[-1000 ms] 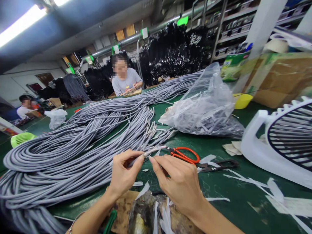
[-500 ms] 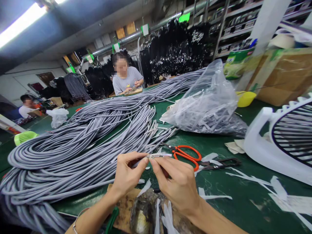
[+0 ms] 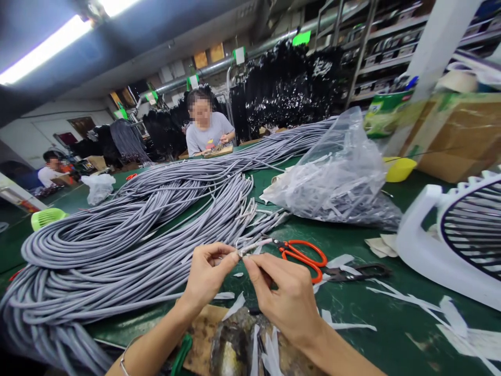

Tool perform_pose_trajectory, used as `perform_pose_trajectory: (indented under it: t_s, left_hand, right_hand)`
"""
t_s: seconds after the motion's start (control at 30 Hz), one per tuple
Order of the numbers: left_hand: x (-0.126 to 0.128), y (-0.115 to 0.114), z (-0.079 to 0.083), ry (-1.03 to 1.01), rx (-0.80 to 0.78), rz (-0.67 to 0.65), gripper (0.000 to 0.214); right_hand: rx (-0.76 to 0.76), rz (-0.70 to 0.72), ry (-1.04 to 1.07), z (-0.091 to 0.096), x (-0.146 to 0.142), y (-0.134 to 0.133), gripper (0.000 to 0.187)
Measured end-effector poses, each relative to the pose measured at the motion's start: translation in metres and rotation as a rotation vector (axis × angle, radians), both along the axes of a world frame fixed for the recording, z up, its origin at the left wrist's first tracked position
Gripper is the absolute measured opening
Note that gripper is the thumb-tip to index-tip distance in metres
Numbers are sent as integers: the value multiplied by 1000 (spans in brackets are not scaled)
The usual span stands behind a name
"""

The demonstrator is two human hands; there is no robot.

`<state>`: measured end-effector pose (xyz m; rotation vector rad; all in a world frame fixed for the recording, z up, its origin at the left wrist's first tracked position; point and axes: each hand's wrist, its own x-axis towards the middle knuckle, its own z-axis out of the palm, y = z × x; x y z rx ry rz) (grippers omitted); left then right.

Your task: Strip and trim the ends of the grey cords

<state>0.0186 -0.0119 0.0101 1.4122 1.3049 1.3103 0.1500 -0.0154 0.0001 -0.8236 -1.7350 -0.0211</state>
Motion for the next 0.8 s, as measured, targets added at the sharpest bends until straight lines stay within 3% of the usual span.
perform_pose_trajectory:
  t_s: [0.2, 0.47, 0.8]
  left_hand:
    - [-1, -5, 0, -98, 40, -18, 22]
    - [-2, -11, 2, 45, 235, 29, 15]
    - [0, -12, 3, 123, 270, 49, 11]
  right_hand:
    - [175, -17, -19, -5, -3, -2, 16]
    - [-26, 46, -8, 4, -1, -2, 26]
    - [73, -13, -23, 7, 6, -2, 21]
